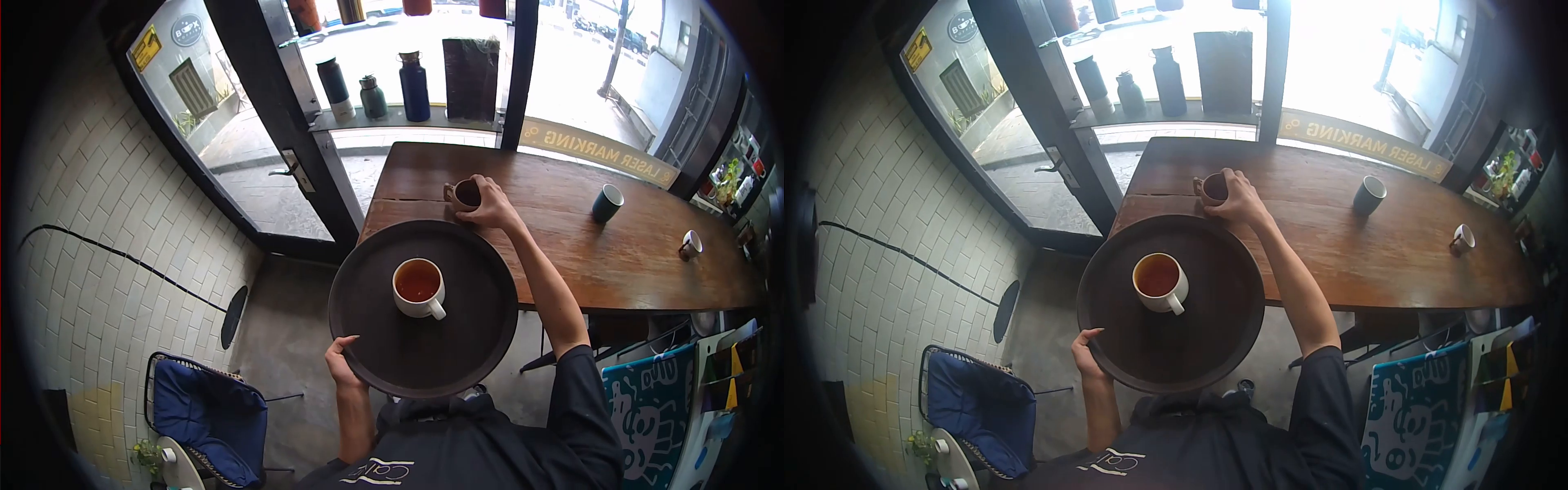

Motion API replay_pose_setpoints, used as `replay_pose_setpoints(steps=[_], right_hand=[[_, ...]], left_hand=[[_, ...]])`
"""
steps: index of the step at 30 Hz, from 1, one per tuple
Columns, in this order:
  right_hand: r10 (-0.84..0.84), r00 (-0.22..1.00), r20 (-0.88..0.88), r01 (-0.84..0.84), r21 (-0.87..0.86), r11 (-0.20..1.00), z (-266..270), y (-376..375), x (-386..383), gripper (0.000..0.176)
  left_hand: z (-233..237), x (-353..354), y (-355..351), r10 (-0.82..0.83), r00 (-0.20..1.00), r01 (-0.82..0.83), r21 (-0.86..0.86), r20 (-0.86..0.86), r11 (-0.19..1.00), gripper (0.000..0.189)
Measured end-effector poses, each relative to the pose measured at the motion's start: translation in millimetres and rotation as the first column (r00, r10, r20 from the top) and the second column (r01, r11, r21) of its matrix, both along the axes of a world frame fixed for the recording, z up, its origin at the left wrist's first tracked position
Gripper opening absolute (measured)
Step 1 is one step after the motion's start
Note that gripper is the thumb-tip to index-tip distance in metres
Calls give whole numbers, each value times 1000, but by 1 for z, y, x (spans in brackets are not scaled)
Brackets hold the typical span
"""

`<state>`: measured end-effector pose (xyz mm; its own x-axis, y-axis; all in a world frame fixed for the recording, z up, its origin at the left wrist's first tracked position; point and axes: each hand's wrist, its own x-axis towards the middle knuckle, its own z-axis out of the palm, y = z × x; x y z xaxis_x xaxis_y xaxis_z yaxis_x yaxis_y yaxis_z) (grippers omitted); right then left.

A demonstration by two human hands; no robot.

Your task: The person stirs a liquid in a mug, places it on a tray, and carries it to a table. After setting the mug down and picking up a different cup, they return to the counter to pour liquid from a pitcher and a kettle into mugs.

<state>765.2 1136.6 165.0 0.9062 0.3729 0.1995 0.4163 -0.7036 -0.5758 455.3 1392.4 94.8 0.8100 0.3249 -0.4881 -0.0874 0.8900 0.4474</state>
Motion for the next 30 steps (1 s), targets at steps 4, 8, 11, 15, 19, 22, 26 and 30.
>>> replay_pose_setpoints(steps=[4,8,11,15,19,22,26,30], right_hand=[[-55,999,-1,55,-29,998,0,-31,-8,86],[-104,994,31,105,-57,993,4,-71,-26,83],[-166,984,64,171,-84,982,-2,-105,-39,85],[-244,970,13,243,-156,957,9,-140,-61,87],[-278,959,60,284,-166,944,7,-170,-77,102],[-372,904,211,414,-216,884,24,-160,-98,110],[-239,896,374,288,-79,954,57,-107,-123,100],[294,955,37,-295,63,953,48,-48,-131,99]], left_hand=[[2,2,-4,8,1000,-8,6,5,1000,25],[-2,5,-2,8,1000,-8,1,-10,1000,25],[-5,6,-2,7,1000,-7,18,3,1000,25],[-1,7,-3,-1,1000,1,-4,10,1000,24],[-4,7,-4,8,1000,-8,16,9,1000,23],[-2,8,-6,6,1000,-6,6,-3,1000,24],[-1,8,-13,13,999,-13,7,41,1000,22],[-8,8,-16,17,994,-26,83,108,996,10]])
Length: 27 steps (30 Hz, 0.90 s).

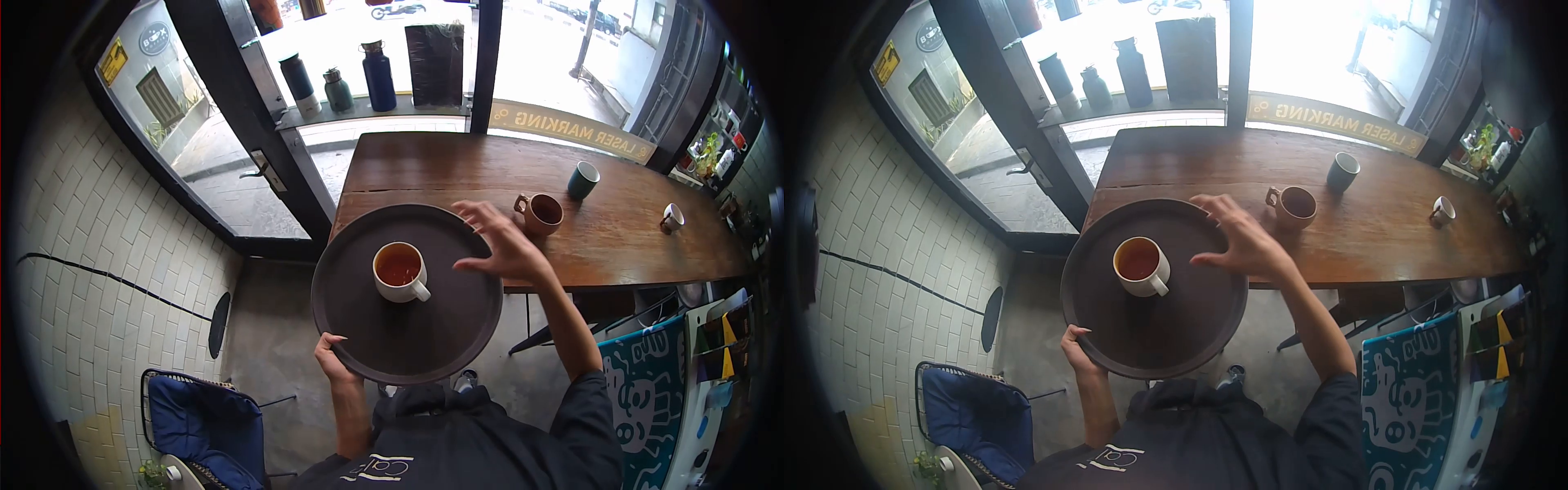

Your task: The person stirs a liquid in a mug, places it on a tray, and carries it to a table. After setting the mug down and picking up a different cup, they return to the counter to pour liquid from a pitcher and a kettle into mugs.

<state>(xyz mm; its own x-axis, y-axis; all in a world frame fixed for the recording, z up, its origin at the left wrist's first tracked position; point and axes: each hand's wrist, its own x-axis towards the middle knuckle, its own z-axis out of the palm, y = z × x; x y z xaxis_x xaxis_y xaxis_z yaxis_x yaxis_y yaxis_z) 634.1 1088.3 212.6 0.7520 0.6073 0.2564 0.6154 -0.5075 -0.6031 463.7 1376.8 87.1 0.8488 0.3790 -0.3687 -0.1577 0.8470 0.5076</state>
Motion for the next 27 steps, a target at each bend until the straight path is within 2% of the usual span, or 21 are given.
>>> replay_pose_setpoints(steps=[1,2,3,4,7,9,11,12,13,15,16,18,21,22,24,27], right_hand=[[78,995,-56,-78,8,997,-1,14,-6,99],[157,981,-111,-155,19,988,-2,26,-13,99],[217,975,-53,-217,4,976,-15,37,-12,102],[233,964,-125,-234,7,972,-16,46,-16,107],[280,951,-134,-276,45,960,-24,62,-18,110],[294,955,-35,-293,44,955,-29,68,-17,108],[266,958,-109,-259,72,963,-26,74,-18,103],[239,954,-180,-224,100,969,-25,77,-18,99],[234,955,-181,-219,99,971,-25,80,-16,99],[227,922,-315,-178,176,968,-27,87,-11,89],[222,923,-315,-173,176,969,-26,90,-12,89],[139,965,-223,-147,-21,989,-19,93,-14,83],[112,975,-191,-128,-74,989,-13,95,-15,79],[117,975,-187,-133,-79,988,-15,95,-12,79],[124,973,-197,-121,25,992,-20,90,-6,73],[48,975,-217,-36,60,998,-7,83,9,69]], left_hand=[[5,1,-5,80,995,-80,8,-60,997,8],[4,1,-5,89,994,-89,6,-59,996,8],[2,0,-5,82,995,-82,7,-54,997,9],[-2,0,-4,74,996,-73,7,-48,997,9],[-16,-2,1,84,996,-84,-1,-15,996,11],[-20,-2,1,89,996,-89,5,22,996,9],[-19,-3,0,86,995,-87,12,59,996,10],[-8,-2,-4,39,995,-35,-48,89,998,20],[-2,-2,-6,-6,993,18,-105,121,994,37],[-8,-2,-4,-30,990,46,-111,135,993,41],[-11,-3,-3,-50,987,68,-115,149,991,46],[-12,-5,-6,-54,987,67,-79,154,995,47],[2,-3,-13,-49,989,59,-72,136,996,44],[8,-3,-15,-44,993,56,-102,114,993,41],[0,-2,-13,-52,989,67,-107,140,992,42],[-22,-3,-8,-49,977,77,-129,207,989,43]])
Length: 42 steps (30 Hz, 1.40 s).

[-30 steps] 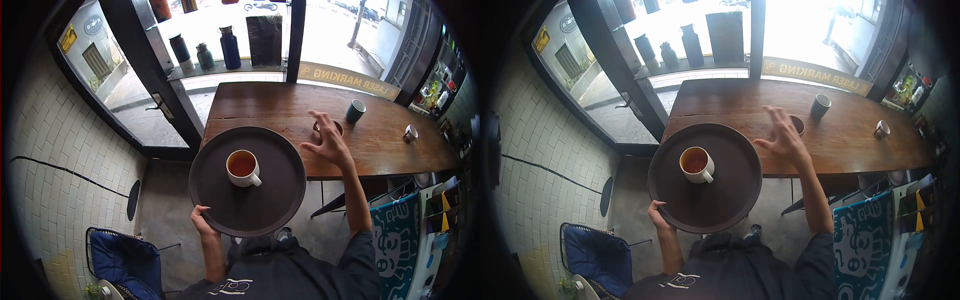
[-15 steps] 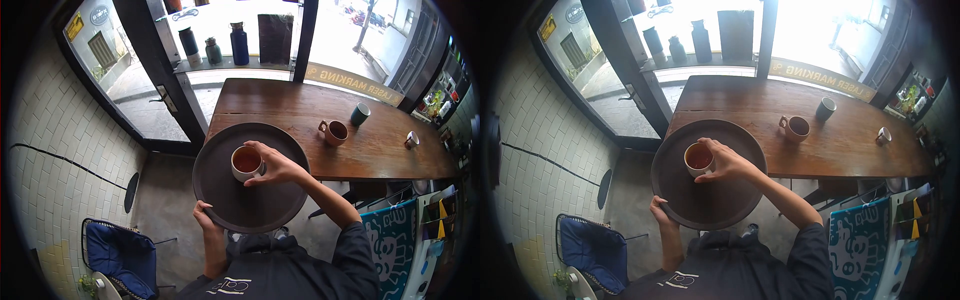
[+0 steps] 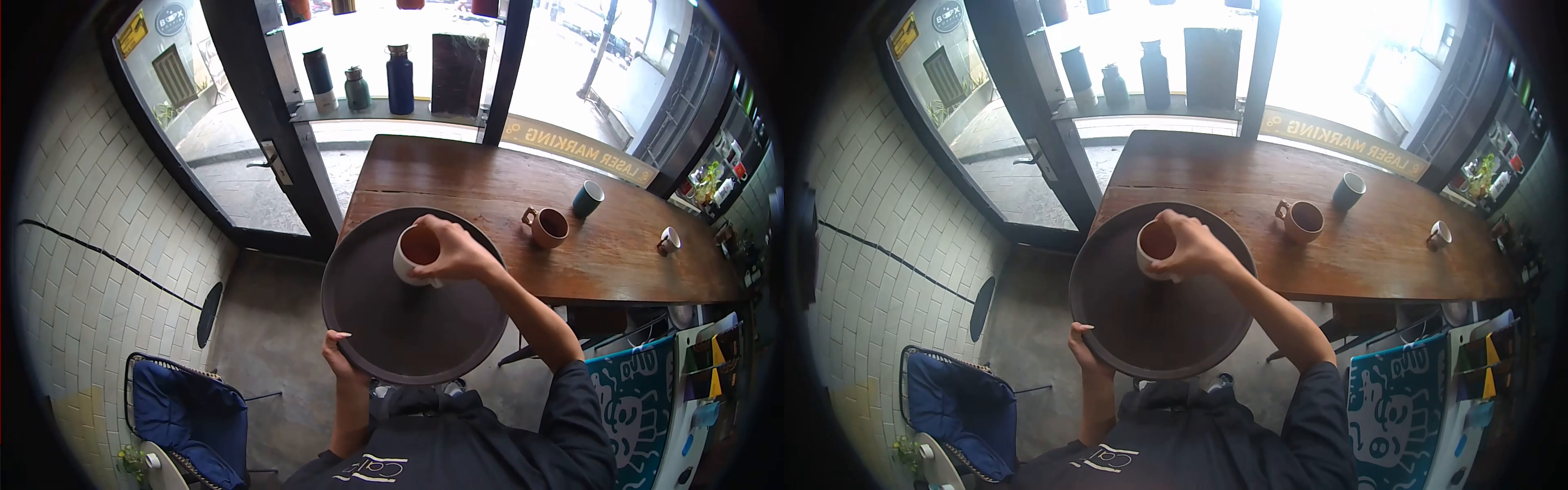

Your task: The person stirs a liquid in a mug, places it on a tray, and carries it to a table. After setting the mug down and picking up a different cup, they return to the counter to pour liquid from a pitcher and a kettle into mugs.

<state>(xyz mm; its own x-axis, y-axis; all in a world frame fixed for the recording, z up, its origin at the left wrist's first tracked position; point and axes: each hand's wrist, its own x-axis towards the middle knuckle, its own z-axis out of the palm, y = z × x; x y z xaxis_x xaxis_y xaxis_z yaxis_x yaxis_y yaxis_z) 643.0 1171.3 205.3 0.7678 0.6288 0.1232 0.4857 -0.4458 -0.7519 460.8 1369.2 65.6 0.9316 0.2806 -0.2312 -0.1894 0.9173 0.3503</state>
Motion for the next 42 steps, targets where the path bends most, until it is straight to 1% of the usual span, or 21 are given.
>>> replay_pose_setpoints(steps=[3,5,6,7,10,12,20,22,24,25,27,28,29,31,32,34,35,37,38,40,42], right_hand=[[-99,993,62,92,101,991,-4,-11,43,66],[-203,974,100,198,56,979,10,-17,63,65],[-239,963,127,236,38,971,9,-20,76,65],[-289,945,152,292,4,956,13,-21,84,67],[-332,933,136,340,-44,939,5,-25,121,68],[-395,896,202,420,-101,902,-1,-25,136,71],[-428,888,168,447,-93,890,-37,-20,161,74],[-435,887,156,449,-71,891,-37,-20,158,74],[-375,919,120,388,-116,914,-32,-22,153,93],[-383,917,114,395,-116,911,-30,-23,147,93],[-357,908,218,374,-40,927,-20,-26,133,123],[-344,925,163,361,-83,929,-6,-33,123,129],[-350,923,160,366,-83,927,-1,-43,114,129],[-436,846,308,500,-169,849,4,-75,96,124],[-450,839,305,513,-169,842,8,-94,87,124],[-520,814,258,581,-354,733,15,-132,65,118],[-537,804,255,595,-356,721,14,-148,59,118],[-554,786,274,613,-462,641,12,-174,50,115],[-581,788,202,599,-467,650,8,-183,50,120],[-594,782,190,608,-444,658,-14,-198,54,122],[-595,782,184,610,-419,673,-36,-206,56,125]], left_hand=[[-24,1,3,14,999,-12,-51,39,999,42],[-25,-1,1,25,999,-22,-75,38,997,42],[-21,-4,-1,-4,999,8,-110,39,994,25],[-18,-6,-3,-33,999,38,-145,40,989,18],[-17,-10,-10,-16,999,20,-138,27,990,18],[-13,-10,-14,-2,1000,2,-131,1,991,18],[-13,-17,-16,11,1000,-12,-161,-7,987,22],[6,-17,-20,-22,1000,20,-141,-12,990,33],[4,-17,-19,-47,999,49,-146,19,988,37],[5,-17,-18,-72,996,80,-146,56,986,41],[15,-17,-20,-59,998,59,-122,-1,991,42],[23,-17,-21,-34,998,29,-98,-54,995,44],[28,-18,-22,-40,998,35,-97,-57,995,44],[34,-17,-22,-72,997,66,-130,-40,989,40],[32,-16,-21,-88,995,82,-128,-42,988,40],[28,-18,-18,-71,997,69,-78,-33,995,37],[26,-19,-18,-93,995,89,-79,-37,993,37],[24,-17,-17,-60,995,69,-119,78,991,37],[23,-16,-16,-79,994,88,-116,76,989,37],[17,-15,-16,-50,995,50,11,81,999,41],[11,-13,-16,-61,997,60,30,56,998,42]])
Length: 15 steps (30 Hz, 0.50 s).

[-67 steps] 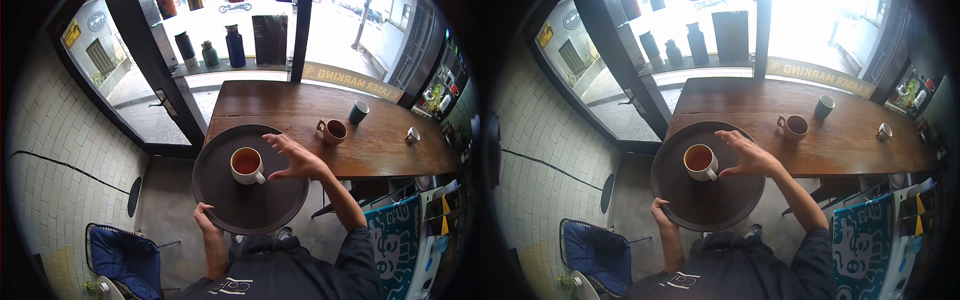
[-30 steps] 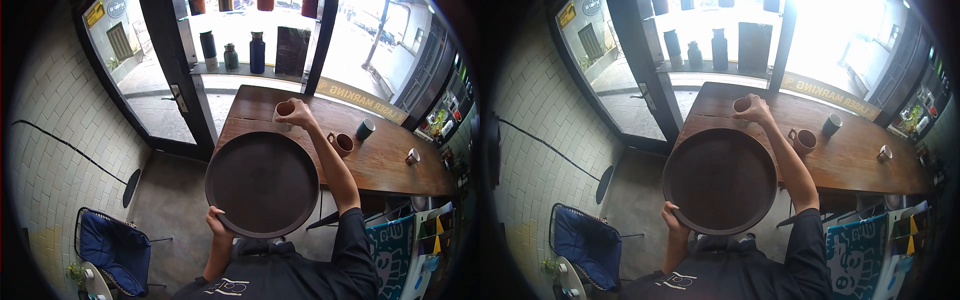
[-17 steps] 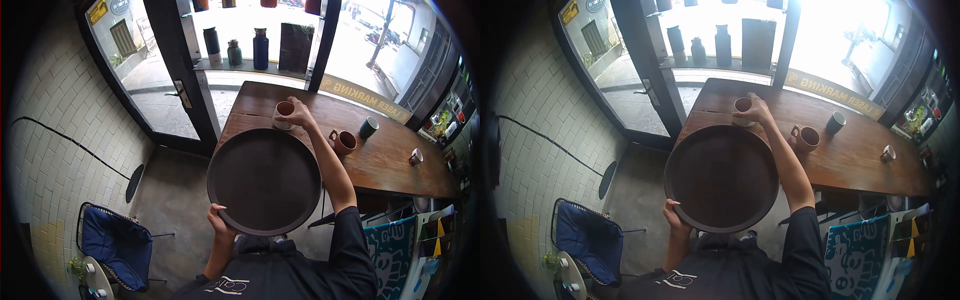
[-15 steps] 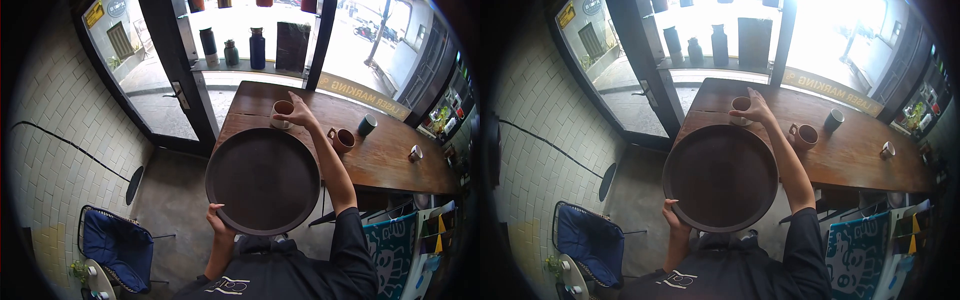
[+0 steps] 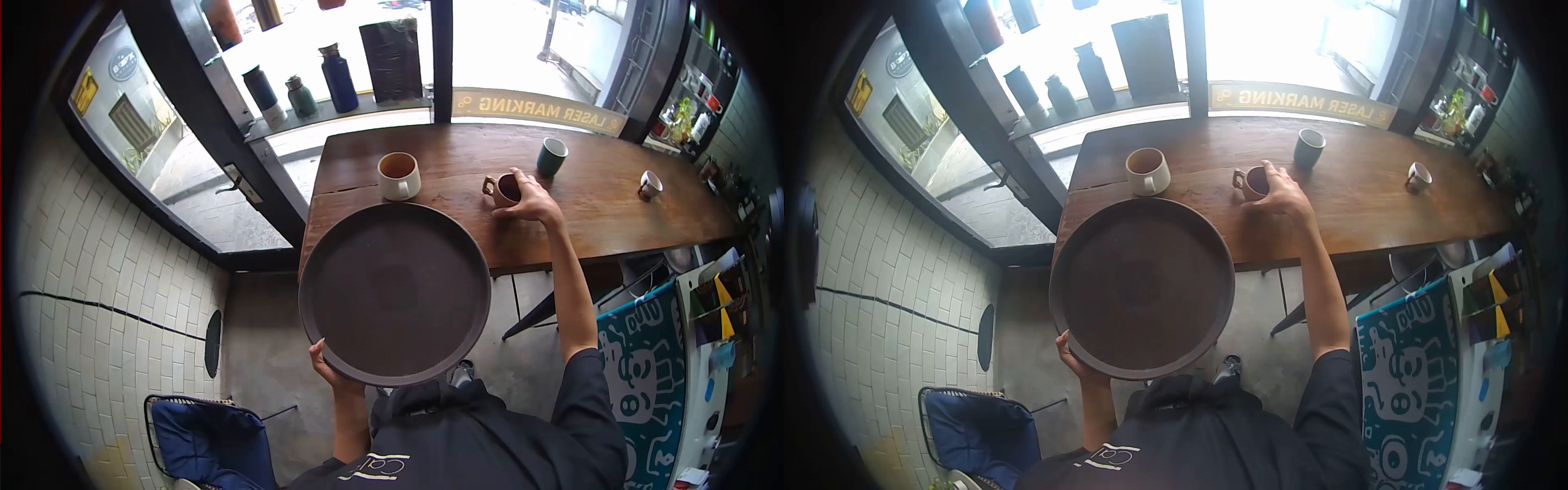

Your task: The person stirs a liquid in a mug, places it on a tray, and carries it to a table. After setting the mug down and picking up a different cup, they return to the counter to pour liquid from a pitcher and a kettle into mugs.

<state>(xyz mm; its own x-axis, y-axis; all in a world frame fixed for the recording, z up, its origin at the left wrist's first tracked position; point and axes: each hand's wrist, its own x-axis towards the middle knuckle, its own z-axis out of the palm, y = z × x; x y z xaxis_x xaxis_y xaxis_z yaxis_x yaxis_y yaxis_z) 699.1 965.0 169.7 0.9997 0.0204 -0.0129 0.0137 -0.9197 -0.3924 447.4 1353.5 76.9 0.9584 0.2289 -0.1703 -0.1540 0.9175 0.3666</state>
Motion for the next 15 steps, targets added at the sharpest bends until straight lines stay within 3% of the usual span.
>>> replay_pose_setpoints(steps=[3,5,7,10,15], right_hand=[[-62,990,126,54,70,996,-13,6,-1,115],[-93,972,216,78,78,994,-18,10,0,99],[-73,992,102,66,68,996,-2,14,-4,98],[-25,993,113,16,81,997,15,19,-19,91],[125,976,179,-151,142,978,43,28,-48,84]], left_hand=[[-2,-2,-3,3,1000,-3,22,-19,1000,43],[-4,-5,-5,-1,1000,2,30,-28,1000,44],[-8,-6,-6,-30,999,30,-4,-31,1000,45],[-7,-8,-16,7,999,-7,-4,46,1000,46],[6,-8,-34,35,999,-35,9,-1,999,49]])
